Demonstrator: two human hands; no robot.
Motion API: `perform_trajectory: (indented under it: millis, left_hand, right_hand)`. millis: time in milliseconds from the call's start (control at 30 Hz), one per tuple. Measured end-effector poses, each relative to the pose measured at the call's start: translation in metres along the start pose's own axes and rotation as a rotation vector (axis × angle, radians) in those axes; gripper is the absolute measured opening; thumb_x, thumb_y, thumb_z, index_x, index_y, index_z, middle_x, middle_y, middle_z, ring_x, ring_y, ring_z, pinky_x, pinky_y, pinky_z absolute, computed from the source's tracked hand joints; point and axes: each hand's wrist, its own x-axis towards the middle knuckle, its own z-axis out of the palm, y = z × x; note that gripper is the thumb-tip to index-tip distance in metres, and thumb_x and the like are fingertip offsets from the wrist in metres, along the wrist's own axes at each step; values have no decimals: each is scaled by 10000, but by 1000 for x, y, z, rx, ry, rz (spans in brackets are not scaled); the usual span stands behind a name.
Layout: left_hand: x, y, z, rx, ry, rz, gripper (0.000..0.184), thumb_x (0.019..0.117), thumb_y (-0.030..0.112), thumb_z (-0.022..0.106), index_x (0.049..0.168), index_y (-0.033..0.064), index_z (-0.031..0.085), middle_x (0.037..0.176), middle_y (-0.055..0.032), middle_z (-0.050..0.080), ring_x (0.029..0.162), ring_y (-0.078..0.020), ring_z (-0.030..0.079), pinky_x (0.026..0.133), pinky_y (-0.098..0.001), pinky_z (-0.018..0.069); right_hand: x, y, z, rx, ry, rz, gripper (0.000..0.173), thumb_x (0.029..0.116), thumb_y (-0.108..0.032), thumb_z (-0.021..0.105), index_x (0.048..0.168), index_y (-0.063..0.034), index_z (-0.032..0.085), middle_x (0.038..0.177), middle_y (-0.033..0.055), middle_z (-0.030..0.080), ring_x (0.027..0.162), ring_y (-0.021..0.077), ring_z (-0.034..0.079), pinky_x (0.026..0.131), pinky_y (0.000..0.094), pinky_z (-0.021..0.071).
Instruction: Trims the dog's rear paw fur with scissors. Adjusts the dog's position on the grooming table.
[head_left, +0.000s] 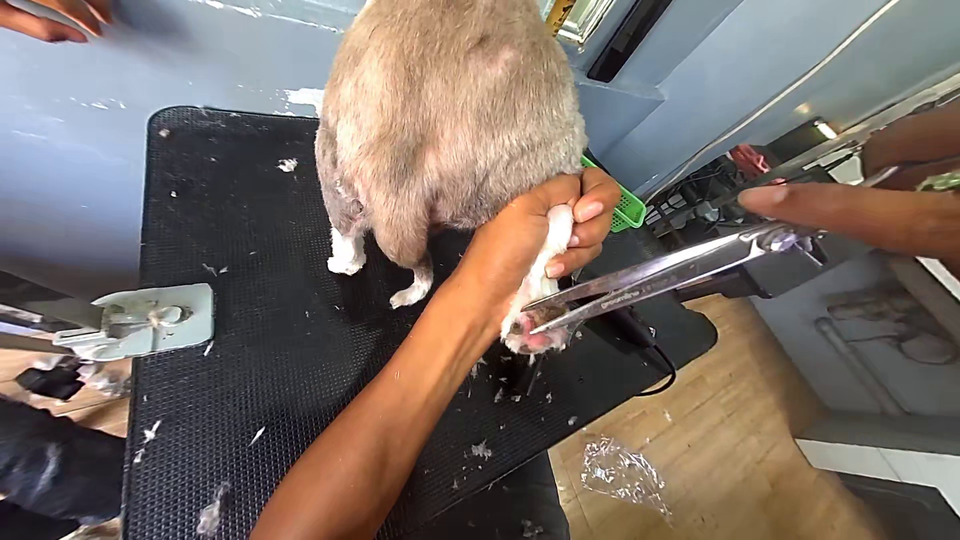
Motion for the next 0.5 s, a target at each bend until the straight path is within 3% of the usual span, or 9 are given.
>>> perform_trajectory:
  millis: [33,133,167,267,367,433,500]
  left_hand:
    - [0,0,0,-13,2,-2,343,1060,91,227,802,143,447,598,47,426,431,-15,363,399,-130,299]
    - [-1,-1,2,-21,40,-6,345,1058,95,233,789,152,441,598,50,422,435,-13,363,402,-128,301]
    - [0,-2,2,-18,46,0,356,1058,91,228,778,153,437,591,50,420,433,-14,360,403,-131,295]
    - [1,-1,4,-60,52,-11,380,1071,105,201,778,150,439,584,51,424,420,-12,359,390,-124,290]
    - [-1,-1,2,-170,-5,-29,350,1072,123,209,822,149,452,619,47,451,437,-10,395,398,-117,329]
    - [-1,0,-1,-236,-60,-17,340,1073,133,225,835,140,467,642,38,472,457,-20,423,414,-124,352]
    - [-3,0,0,-254,-54,-14,339,1080,155,222,852,137,472,655,39,468,460,-22,418,415,-128,352]
  right_hand:
    - [5,-7,-2,-21,-35,36,421,944,45,514,1299,-65,712,1212,322,599,1106,380,611,1003,440,495]
    - [17,1,-6,-162,-107,-248,512,919,18,473,1375,-142,641,1049,310,606,901,444,606,799,556,476]
    - [16,-4,-4,-164,-98,-229,473,951,13,473,1358,-144,656,1046,288,621,891,430,614,790,553,483]
    - [10,-36,6,12,-88,-5,308,1004,-125,546,1241,-81,738,1023,159,710,874,270,676,770,442,550]
    - [-15,-49,32,332,-28,97,343,959,-356,657,1251,-188,717,949,-69,685,807,33,642,674,224,560]
    - [-30,-61,52,459,-16,158,329,957,-373,668,1260,-250,698,945,-111,667,822,2,651,690,198,593]
    - [-48,-74,70,470,-68,148,299,989,-334,602,1272,-291,689,921,-101,645,788,7,626,653,205,562]
